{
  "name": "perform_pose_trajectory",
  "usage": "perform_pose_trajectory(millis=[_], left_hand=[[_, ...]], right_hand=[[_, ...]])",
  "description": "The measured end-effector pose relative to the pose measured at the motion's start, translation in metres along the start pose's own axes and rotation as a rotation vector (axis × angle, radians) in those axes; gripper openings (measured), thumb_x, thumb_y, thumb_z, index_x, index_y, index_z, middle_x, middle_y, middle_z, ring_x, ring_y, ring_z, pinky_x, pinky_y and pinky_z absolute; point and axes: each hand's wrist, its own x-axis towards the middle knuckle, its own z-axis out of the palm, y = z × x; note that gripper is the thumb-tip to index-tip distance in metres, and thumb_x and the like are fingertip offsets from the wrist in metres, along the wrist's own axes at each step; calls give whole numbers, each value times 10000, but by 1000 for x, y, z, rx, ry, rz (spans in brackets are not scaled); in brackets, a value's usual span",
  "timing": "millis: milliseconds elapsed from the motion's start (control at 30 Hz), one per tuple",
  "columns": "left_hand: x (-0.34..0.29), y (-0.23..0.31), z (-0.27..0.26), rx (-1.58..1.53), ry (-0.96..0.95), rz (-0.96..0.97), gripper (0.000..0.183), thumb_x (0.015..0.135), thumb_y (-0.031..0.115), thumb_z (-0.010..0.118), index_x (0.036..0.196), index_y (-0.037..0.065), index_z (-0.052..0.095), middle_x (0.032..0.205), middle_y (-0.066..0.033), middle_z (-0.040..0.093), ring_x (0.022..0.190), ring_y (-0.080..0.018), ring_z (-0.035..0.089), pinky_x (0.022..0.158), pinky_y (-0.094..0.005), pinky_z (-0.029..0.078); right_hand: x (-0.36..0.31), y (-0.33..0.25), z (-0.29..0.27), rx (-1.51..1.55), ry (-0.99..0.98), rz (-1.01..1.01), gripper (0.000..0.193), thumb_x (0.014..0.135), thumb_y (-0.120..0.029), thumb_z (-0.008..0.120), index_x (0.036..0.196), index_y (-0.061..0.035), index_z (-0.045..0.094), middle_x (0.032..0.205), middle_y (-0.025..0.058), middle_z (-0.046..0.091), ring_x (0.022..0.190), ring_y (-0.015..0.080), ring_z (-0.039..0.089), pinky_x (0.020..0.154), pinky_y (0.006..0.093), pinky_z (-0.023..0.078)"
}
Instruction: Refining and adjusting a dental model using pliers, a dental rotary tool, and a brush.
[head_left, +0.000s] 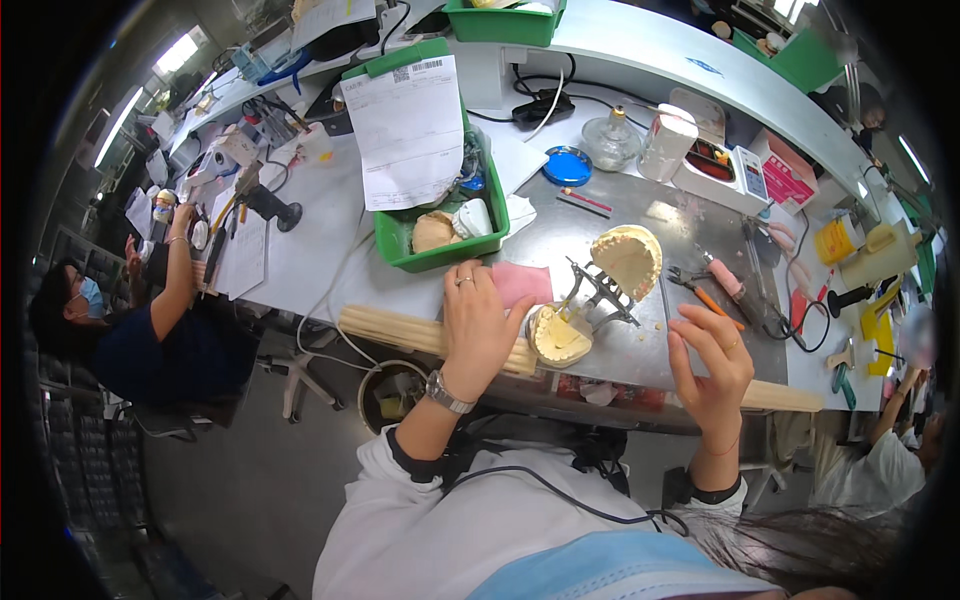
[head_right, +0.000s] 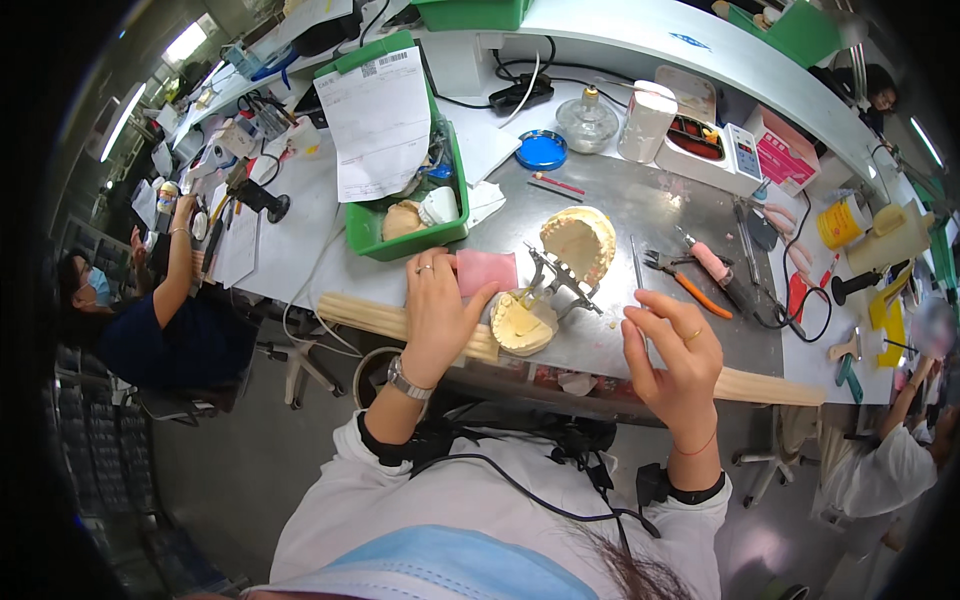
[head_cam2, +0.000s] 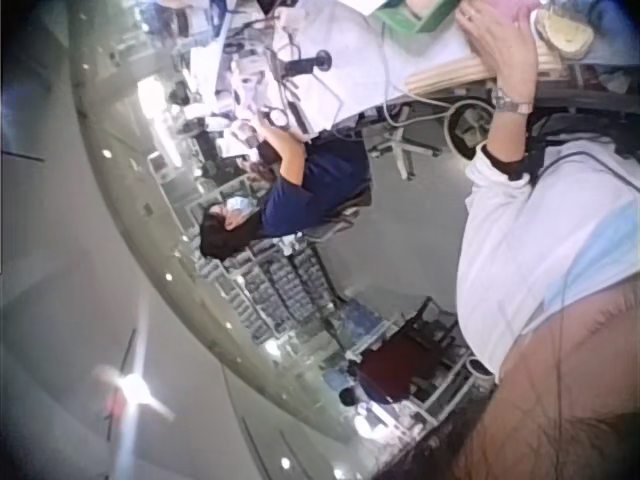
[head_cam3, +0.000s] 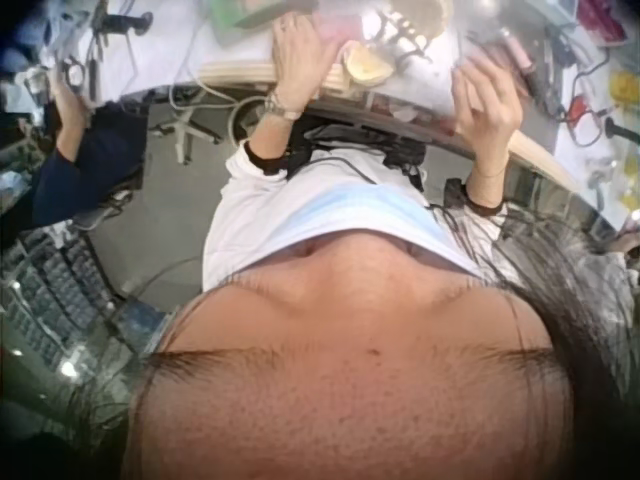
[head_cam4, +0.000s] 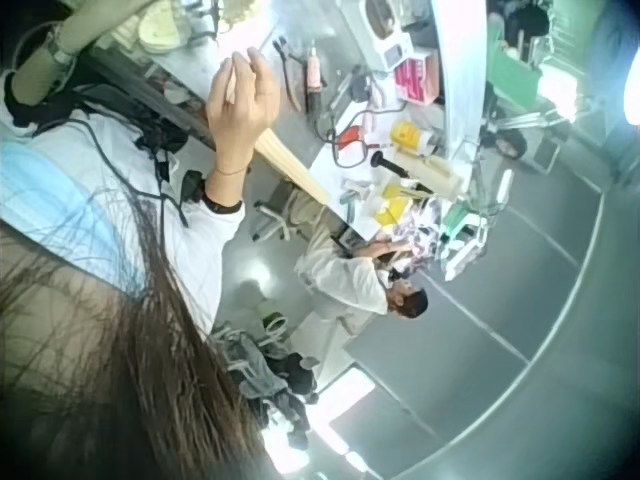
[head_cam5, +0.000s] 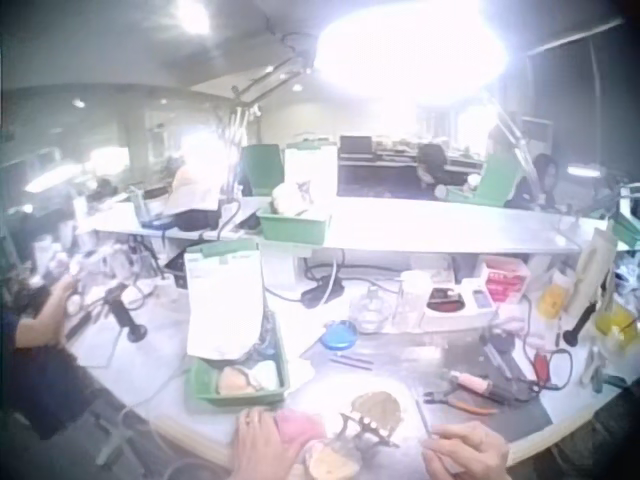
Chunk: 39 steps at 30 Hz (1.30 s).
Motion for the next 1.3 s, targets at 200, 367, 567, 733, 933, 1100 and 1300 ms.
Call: perform_pose_trajectory(millis=[200,367,567,733,933,1100,1300], left_hand=[[-4,-18,-7,-699,64,-103,253,829,62,698,1037,-19,577,913,-121,654,854,-194,626,762,-310,492],[-5,3,-74,-786,-25,203,137,829,51,693,955,11,655,762,-80,650,647,-154,608,612,-279,477],[-25,9,-79,-874,-7,200,148,909,135,624,841,4,631,645,-69,592,574,-156,568,562,-270,439],[-39,14,-66,-878,51,44,378,1008,233,483,708,10,543,576,13,471,538,-42,403,491,-212,308],[-22,34,-77,-1230,-185,-180,403,1011,201,463,637,54,481,540,50,399,494,-26,324,452,-215,242],[10,26,-53,-1174,24,-254,404,1006,218,471,619,112,433,544,61,385,467,-35,321,422,-218,238],[61,-39,-67,-659,309,-227,446,993,352,517,703,16,561,601,13,518,555,-56,440,496,-238,367]], right_hand=[[5,-35,8,111,-60,-26,207,710,9,722,910,-22,680,962,107,672,746,241,641,627,314,505],[36,-78,35,248,-84,-83,263,751,-44,727,996,-23,634,953,117,651,761,273,617,663,327,493],[34,-79,64,633,-254,152,147,766,-57,725,862,-27,618,750,104,613,702,263,595,605,330,466],[17,-90,83,666,-79,188,95,769,-41,718,791,-22,627,718,93,611,643,244,589,568,316,461],[4,-82,75,319,214,-307,144,702,17,688,839,-20,661,832,91,664,713,212,603,587,304,474],[0,-79,18,635,342,-227,91,829,1,629,916,-8,605,850,85,642,752,186,589,635,281,474],[-27,28,-51,447,139,574,124,932,-129,601,964,-10,604,779,17,595,670,63,522,629,222,437]])
